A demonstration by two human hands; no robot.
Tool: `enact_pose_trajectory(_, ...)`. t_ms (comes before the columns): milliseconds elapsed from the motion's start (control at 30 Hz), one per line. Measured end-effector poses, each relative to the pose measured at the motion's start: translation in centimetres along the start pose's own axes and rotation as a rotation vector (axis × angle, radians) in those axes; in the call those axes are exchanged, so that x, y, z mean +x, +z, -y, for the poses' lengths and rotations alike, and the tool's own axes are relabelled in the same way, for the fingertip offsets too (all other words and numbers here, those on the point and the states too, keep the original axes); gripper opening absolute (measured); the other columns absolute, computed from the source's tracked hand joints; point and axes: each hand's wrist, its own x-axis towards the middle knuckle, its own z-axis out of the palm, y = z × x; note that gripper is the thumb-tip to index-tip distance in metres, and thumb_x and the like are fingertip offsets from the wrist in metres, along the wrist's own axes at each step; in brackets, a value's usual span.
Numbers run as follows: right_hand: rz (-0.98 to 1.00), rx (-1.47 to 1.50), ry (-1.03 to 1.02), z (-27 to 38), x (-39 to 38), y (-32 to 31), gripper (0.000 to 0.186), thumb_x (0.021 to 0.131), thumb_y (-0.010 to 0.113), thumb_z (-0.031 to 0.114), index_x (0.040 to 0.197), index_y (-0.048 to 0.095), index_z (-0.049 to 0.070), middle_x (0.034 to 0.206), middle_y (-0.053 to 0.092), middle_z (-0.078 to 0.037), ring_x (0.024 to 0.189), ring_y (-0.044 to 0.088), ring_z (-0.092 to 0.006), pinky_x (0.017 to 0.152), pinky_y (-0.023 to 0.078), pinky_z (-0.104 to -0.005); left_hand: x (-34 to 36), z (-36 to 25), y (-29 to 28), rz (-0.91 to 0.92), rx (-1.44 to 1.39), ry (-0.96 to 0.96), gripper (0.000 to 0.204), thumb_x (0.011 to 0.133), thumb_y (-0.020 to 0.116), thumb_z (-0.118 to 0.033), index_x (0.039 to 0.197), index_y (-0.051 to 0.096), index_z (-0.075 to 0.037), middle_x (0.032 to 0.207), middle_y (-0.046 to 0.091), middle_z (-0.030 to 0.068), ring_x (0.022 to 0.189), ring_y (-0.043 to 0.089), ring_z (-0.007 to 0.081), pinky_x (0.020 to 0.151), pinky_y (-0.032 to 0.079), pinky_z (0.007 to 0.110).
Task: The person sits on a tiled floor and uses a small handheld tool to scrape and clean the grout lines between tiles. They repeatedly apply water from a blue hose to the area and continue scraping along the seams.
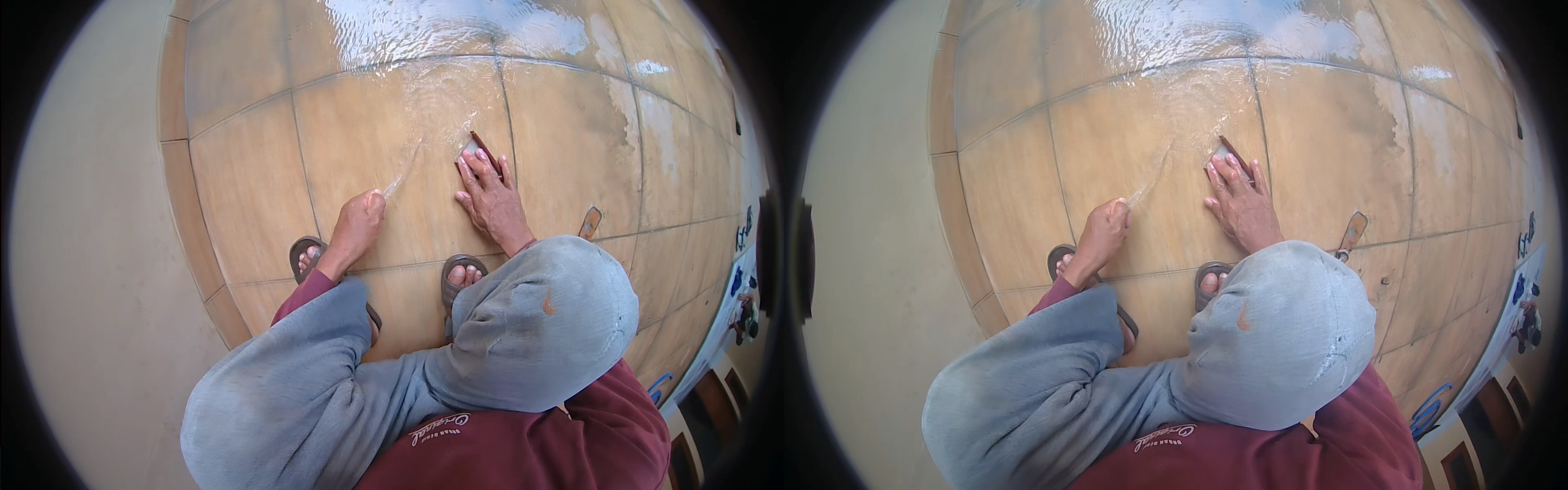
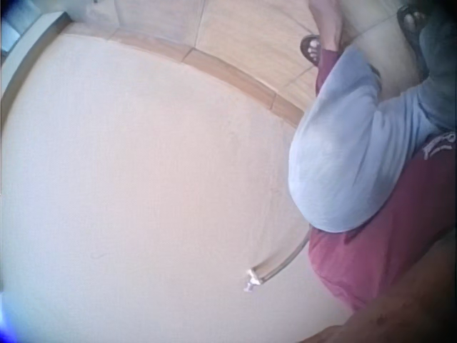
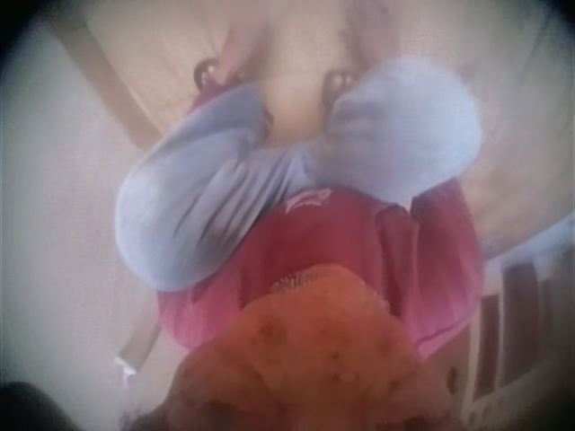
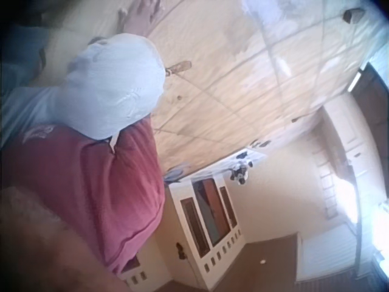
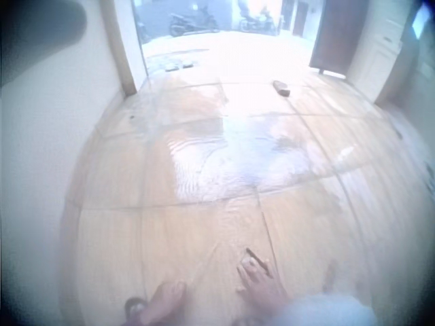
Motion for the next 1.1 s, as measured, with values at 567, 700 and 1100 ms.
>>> enact_pose_trajectory(567,0.014,-0.103,0.095,-0.4,0.3,-0.6,0.053,0.107,0.057,0.037,0.155,0.051,0.017,0.159,0.048,0.0,0.152,0.04,-0.0197,0.126,0.02,-0.061,-0.3,0.8,0.1,0.01,0.048,-0.017,0.047,0.107,0.04,-0.036,0.082,0.049,0.003,0.069,0.045,0.0189,0.064,0.048,0.0288,0.068,0.044,0.047)
enact_pose_trajectory(700,-0.007,-0.129,0.057,-2.0,2.2,-1.0,0.051,0.108,0.056,0.036,0.154,0.053,0.016,0.159,0.048,0.0,0.151,0.042,-0.0191,0.126,0.02,-0.0615,-0.5,1.0,0.5,0.036,0.029,-0.016,0.046,0.107,0.041,-0.035,0.081,0.048,0.003,0.069,0.043,0.0173,0.064,0.047,0.0261,0.067,0.044,0.046)
enact_pose_trajectory(1100,-0.093,-0.06,0.04,-2.1,5.4,-0.7,0.06,0.105,0.058,0.038,0.157,0.046,0.008,0.16,0.043,-0.009,0.155,0.034,-0.0246,0.129,0.024,-0.0528,0.2,1.3,1.6,0.094,0.047,0.026,0.046,0.109,0.042,-0.035,0.076,0.051,-0.004,0.067,0.047,0.0021,0.065,0.046,0.0142,0.064,0.043,0.036)
